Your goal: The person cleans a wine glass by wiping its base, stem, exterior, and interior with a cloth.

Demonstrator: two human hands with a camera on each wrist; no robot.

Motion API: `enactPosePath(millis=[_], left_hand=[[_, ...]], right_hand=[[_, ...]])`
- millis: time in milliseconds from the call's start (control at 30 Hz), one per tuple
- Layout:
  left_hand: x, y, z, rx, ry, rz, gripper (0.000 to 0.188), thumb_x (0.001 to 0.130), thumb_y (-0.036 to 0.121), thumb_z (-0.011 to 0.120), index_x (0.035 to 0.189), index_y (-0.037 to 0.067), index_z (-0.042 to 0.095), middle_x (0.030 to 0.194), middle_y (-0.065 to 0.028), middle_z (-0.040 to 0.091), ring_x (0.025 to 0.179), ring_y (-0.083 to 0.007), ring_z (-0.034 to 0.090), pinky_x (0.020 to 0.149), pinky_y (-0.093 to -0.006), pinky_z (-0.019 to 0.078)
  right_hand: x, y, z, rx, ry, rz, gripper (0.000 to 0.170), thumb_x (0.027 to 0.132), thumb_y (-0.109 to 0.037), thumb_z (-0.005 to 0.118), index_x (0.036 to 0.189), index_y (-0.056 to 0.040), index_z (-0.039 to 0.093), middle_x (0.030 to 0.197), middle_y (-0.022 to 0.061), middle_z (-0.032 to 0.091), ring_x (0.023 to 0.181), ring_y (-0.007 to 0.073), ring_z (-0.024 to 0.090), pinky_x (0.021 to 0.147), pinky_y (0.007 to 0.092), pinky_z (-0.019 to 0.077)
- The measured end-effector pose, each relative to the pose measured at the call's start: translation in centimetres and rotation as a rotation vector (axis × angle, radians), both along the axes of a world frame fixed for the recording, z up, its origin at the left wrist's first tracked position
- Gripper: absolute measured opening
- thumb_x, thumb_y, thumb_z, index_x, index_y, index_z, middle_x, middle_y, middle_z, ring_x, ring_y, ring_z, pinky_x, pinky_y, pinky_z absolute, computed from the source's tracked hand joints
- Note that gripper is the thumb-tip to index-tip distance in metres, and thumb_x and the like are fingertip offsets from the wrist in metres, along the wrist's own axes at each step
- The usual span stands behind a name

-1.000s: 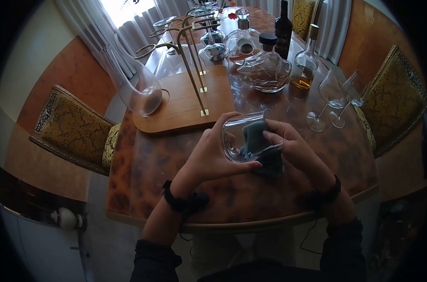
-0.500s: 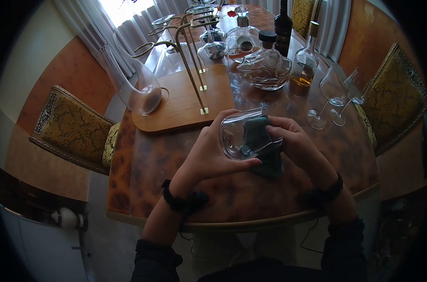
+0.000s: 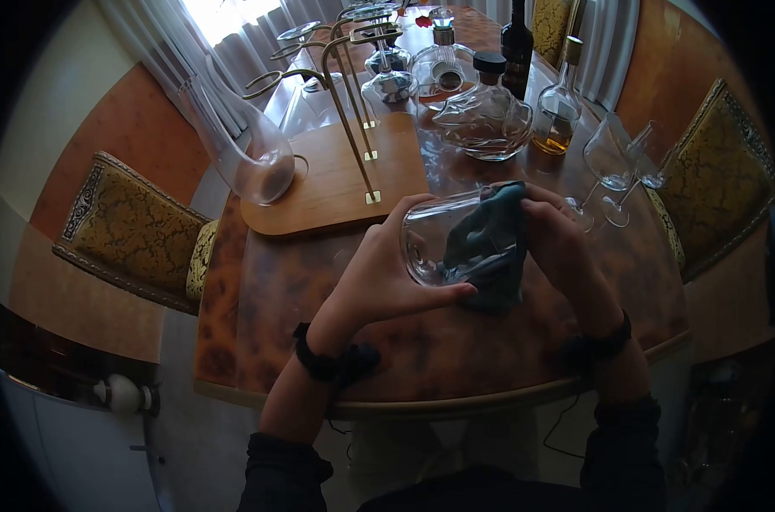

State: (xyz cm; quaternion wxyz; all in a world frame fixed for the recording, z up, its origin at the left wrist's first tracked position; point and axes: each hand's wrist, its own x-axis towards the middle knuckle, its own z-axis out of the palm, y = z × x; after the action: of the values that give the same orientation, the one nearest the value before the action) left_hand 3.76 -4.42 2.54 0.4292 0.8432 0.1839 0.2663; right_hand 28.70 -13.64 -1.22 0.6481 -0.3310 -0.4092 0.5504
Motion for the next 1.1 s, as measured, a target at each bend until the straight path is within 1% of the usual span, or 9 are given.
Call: enactPosePath(millis=[133, 200, 233, 300, 400, 533, 700, 933, 1100], left_hand=[[-0.1, 0.5, -0.3, 0.001, -0.11, -0.005, 0.088, 0.066, 0.035, 0.096, 0.132, -0.004, 0.051, 0.1, -0.012, 0.072, 0.094, -0.0162, 0.07, 0.085, -0.029, 0.0542], [-0.2, 0.8, -0.4, 0.044, -0.093, -0.023, 0.083, 0.067, 0.034, 0.095, 0.128, -0.004, 0.054, 0.103, -0.0115, 0.073, 0.097, -0.0175, 0.07, 0.087, -0.0304, 0.0547], [-0.2, 0.9, -0.7, 0.041, -0.091, -0.025, 0.083, 0.067, 0.034, 0.095, 0.128, -0.004, 0.054, 0.103, -0.0115, 0.073, 0.097, -0.0175, 0.07, 0.087, -0.0304, 0.0547], [-0.4, 1.3, -1.3, -0.039, -0.067, -0.031, 0.082, 0.068, 0.037, 0.094, 0.126, -0.005, 0.055, 0.104, -0.0145, 0.074, 0.098, -0.0213, 0.073, 0.088, -0.0325, 0.0558], [-0.5, 1.6, -1.5, 0.08, 0.062, -0.018, 0.082, 0.069, 0.043, 0.092, 0.123, -0.006, 0.055, 0.1, -0.0196, 0.073, 0.095, -0.0285, 0.074, 0.084, -0.0351, 0.057], [-0.3, 0.8, -0.7, 0.057, 0.276, -0.003, 0.079, 0.071, 0.035, 0.093, 0.128, -0.004, 0.055, 0.109, -0.0156, 0.072, 0.1, -0.0205, 0.072, 0.088, -0.033, 0.0551], [0.2, -0.1, -0.9, 0.248, 0.357, 0.069, 0.085, 0.068, 0.046, 0.091, 0.127, -0.003, 0.055, 0.098, -0.0194, 0.074, 0.091, -0.0326, 0.074, 0.08, -0.0365, 0.0576], [0.4, -1.0, -0.5, 0.405, 0.422, 0.153, 0.091, 0.065, 0.052, 0.09, 0.128, -0.002, 0.053, 0.095, -0.0207, 0.073, 0.086, -0.0365, 0.073, 0.076, -0.0403, 0.0581], [0.1, -0.8, -0.1, 0.357, 0.397, 0.126, 0.091, 0.065, 0.05, 0.091, 0.129, -0.003, 0.053, 0.098, -0.0209, 0.073, 0.091, -0.0352, 0.074, 0.08, -0.0386, 0.0582]], right_hand=[[0.3, -0.2, 2.1, 0.233, -0.065, 0.093, 0.044, 0.097, -0.023, 0.051, 0.131, 0.0027, 0.06, 0.144, 0.0164, 0.051, 0.129, 0.0237, 0.055, 0.108, 0.0367, 0.0446], [0.1, -0.5, 2.3, 0.31, -0.62, 0.0, 0.048, 0.089, -0.022, 0.057, 0.131, 0.0006, 0.061, 0.152, 0.0165, 0.04, 0.136, 0.0268, 0.048, 0.112, 0.0385, 0.0403], [0.2, -0.7, 2.3, 0.306, -0.618, -0.001, 0.048, 0.089, -0.022, 0.057, 0.131, 0.0006, 0.061, 0.152, 0.0165, 0.04, 0.136, 0.0268, 0.048, 0.112, 0.0385, 0.0403], [0.5, -0.7, 2.4, 0.483, -1.291, -0.124, 0.046, 0.08, -0.014, 0.06, 0.124, -0.0016, 0.064, 0.141, 0.0181, 0.05, 0.129, 0.0322, 0.053, 0.106, 0.0402, 0.0455], [0.1, -0.6, 1.5, 0.432, -1.572, -0.086, 0.042, 0.077, -0.008, 0.064, 0.119, -0.0067, 0.065, 0.126, 0.0175, 0.057, 0.114, 0.0363, 0.06, 0.095, 0.0435, 0.0512], [-0.5, -1.2, 1.9, 0.363, -1.59, -0.066, 0.036, 0.077, -0.005, 0.064, 0.114, -0.0069, 0.064, 0.113, 0.0145, 0.061, 0.104, 0.0367, 0.063, 0.089, 0.0451, 0.0523], [-1.3, -1.2, 1.6, 0.393, -1.711, -0.15, 0.032, 0.074, -0.006, 0.067, 0.106, -0.0074, 0.066, 0.108, 0.0158, 0.06, 0.1, 0.036, 0.064, 0.089, 0.0458, 0.052], [-1.8, -1.0, 1.4, 0.245, -1.782, -0.076, 0.032, 0.074, -0.005, 0.07, 0.106, -0.0095, 0.067, 0.115, 0.0167, 0.062, 0.103, 0.0364, 0.064, 0.091, 0.0456, 0.0517], [-0.1, -0.5, 0.6, 0.3, -1.248, 0.164, 0.037, 0.078, 0.0, 0.069, 0.114, -0.0084, 0.067, 0.104, 0.0153, 0.062, 0.099, 0.0315, 0.066, 0.085, 0.0397, 0.0524]])
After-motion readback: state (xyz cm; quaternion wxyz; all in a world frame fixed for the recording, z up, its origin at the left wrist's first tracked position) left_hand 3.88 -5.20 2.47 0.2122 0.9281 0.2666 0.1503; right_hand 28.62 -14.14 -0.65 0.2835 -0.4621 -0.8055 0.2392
